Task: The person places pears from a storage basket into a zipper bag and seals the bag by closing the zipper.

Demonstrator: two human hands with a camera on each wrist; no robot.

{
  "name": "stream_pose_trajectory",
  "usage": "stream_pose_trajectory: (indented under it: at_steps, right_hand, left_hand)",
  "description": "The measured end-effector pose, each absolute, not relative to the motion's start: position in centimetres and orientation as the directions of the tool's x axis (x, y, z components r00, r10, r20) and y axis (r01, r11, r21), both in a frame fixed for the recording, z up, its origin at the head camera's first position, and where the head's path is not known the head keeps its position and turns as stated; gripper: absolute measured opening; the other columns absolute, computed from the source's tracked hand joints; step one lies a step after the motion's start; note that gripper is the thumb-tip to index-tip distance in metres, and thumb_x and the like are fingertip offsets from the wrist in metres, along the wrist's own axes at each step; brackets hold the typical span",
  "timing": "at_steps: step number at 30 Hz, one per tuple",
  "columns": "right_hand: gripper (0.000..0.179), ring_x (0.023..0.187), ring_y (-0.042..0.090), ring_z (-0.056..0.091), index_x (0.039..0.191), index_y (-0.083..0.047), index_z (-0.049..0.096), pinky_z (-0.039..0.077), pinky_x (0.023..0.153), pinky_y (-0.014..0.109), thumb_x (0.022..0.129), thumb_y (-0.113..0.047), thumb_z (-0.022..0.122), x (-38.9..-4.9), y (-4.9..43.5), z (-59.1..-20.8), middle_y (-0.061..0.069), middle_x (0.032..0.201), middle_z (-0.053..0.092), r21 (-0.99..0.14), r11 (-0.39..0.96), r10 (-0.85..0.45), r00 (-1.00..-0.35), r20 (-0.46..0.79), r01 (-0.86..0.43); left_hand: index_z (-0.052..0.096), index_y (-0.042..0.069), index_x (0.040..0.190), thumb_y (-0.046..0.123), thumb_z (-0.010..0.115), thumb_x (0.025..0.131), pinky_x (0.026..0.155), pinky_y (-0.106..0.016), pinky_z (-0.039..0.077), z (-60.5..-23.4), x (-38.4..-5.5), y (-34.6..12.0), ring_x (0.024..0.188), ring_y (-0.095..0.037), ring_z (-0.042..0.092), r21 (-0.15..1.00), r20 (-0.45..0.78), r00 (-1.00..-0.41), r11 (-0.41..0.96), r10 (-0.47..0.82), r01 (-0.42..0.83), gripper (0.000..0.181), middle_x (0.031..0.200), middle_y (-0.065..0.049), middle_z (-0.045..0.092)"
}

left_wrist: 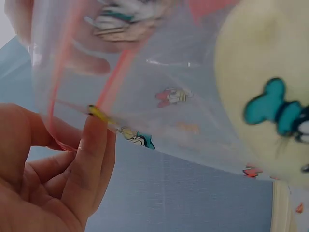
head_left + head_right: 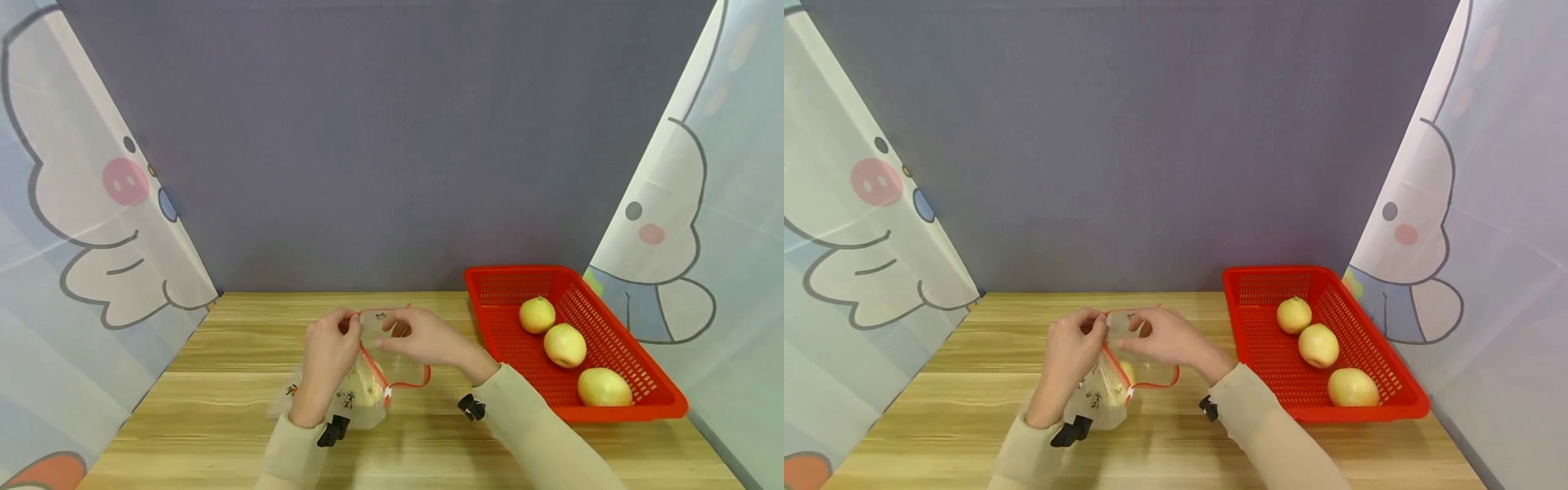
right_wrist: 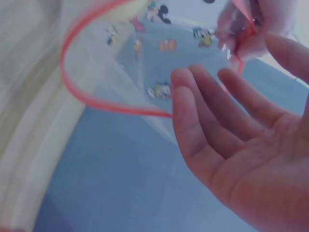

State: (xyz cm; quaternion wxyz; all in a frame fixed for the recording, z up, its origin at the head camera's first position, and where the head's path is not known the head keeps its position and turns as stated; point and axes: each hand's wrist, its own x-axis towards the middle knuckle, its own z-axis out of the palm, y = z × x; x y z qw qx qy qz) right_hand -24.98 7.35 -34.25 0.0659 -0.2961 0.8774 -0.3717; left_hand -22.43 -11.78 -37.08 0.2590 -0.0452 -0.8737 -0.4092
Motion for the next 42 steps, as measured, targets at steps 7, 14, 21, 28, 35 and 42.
stream_pose_trajectory:
  at_steps: [7, 14, 21, 28, 35, 42]
  right_hand:
    - [0.030, 0.080, 0.009, 0.063, 0.110, -0.009, 0.070, 0.053, 0.074, 0.032, 0.095, -0.035, 0.071, -24.5, 8.6, -32.2, -0.007, 0.086, 0.068, -0.622, 0.587, -0.629, -0.776, 0.054, -0.519]
    - [0.035, 0.092, 0.016, 0.064, 0.113, -0.010, 0.070, 0.052, 0.083, 0.037, 0.093, -0.039, 0.072, -24.5, 9.2, -31.0, -0.002, 0.098, 0.070, -0.470, 0.690, -0.626, -0.780, -0.005, -0.551]
    - [0.035, 0.102, 0.025, 0.066, 0.110, -0.010, 0.071, 0.052, 0.086, 0.041, 0.091, -0.038, 0.075, -24.4, 9.8, -30.7, 0.005, 0.108, 0.071, -0.404, 0.701, -0.648, -0.762, -0.014, -0.588]
    - [0.040, 0.108, 0.026, 0.065, 0.114, -0.010, 0.070, 0.051, 0.091, 0.045, 0.091, -0.042, 0.073, -24.5, 10.5, -31.1, 0.005, 0.115, 0.070, -0.331, 0.730, -0.631, -0.775, 0.010, -0.598]
    - [0.037, 0.107, 0.025, 0.064, 0.118, -0.014, 0.070, 0.053, 0.087, 0.047, 0.092, -0.039, 0.072, -24.7, 11.4, -31.4, 0.002, 0.124, 0.068, -0.207, 0.813, -0.554, -0.832, 0.017, -0.545]
    - [0.042, 0.109, 0.028, 0.064, 0.122, -0.011, 0.069, 0.056, 0.084, 0.047, 0.091, -0.039, 0.072, -26.0, 13.5, -32.5, 0.006, 0.125, 0.067, -0.109, 0.848, -0.516, -0.855, 0.056, -0.519]
  left_hand:
    - [0.076, 0.002, 0.091, 0.009, 0.061, 0.096, 0.053, -0.032, 0.046, -37.0, -22.5, -12.0, 0.053, -0.012, 0.052, 0.701, 0.477, -0.867, 0.658, -0.145, 0.276, 0.017, 0.068, -0.003, 0.065]
    - [0.076, 0.004, 0.091, 0.009, 0.062, 0.096, 0.056, -0.034, 0.048, -37.0, -22.4, -12.1, 0.054, -0.012, 0.054, 0.690, 0.491, -0.859, 0.667, -0.147, 0.280, 0.016, 0.069, -0.002, 0.066]
    - [0.077, 0.005, 0.091, 0.009, 0.062, 0.096, 0.057, -0.034, 0.047, -37.1, -22.5, -12.1, 0.054, -0.012, 0.053, 0.690, 0.491, -0.859, 0.666, -0.144, 0.283, 0.016, 0.069, -0.001, 0.066]
    - [0.077, 0.005, 0.090, 0.009, 0.062, 0.095, 0.056, -0.034, 0.046, -37.0, -22.5, -12.2, 0.053, -0.013, 0.052, 0.692, 0.487, -0.862, 0.664, -0.140, 0.283, 0.016, 0.067, -0.001, 0.064]
    - [0.076, 0.006, 0.089, 0.010, 0.062, 0.095, 0.056, -0.034, 0.046, -37.1, -22.6, -12.2, 0.054, -0.013, 0.052, 0.698, 0.479, -0.866, 0.661, -0.144, 0.275, 0.016, 0.068, 0.000, 0.065]
    - [0.077, 0.005, 0.089, 0.010, 0.063, 0.095, 0.057, -0.034, 0.047, -37.1, -22.6, -12.1, 0.054, -0.012, 0.053, 0.697, 0.481, -0.865, 0.660, -0.143, 0.279, 0.016, 0.068, 0.000, 0.065]
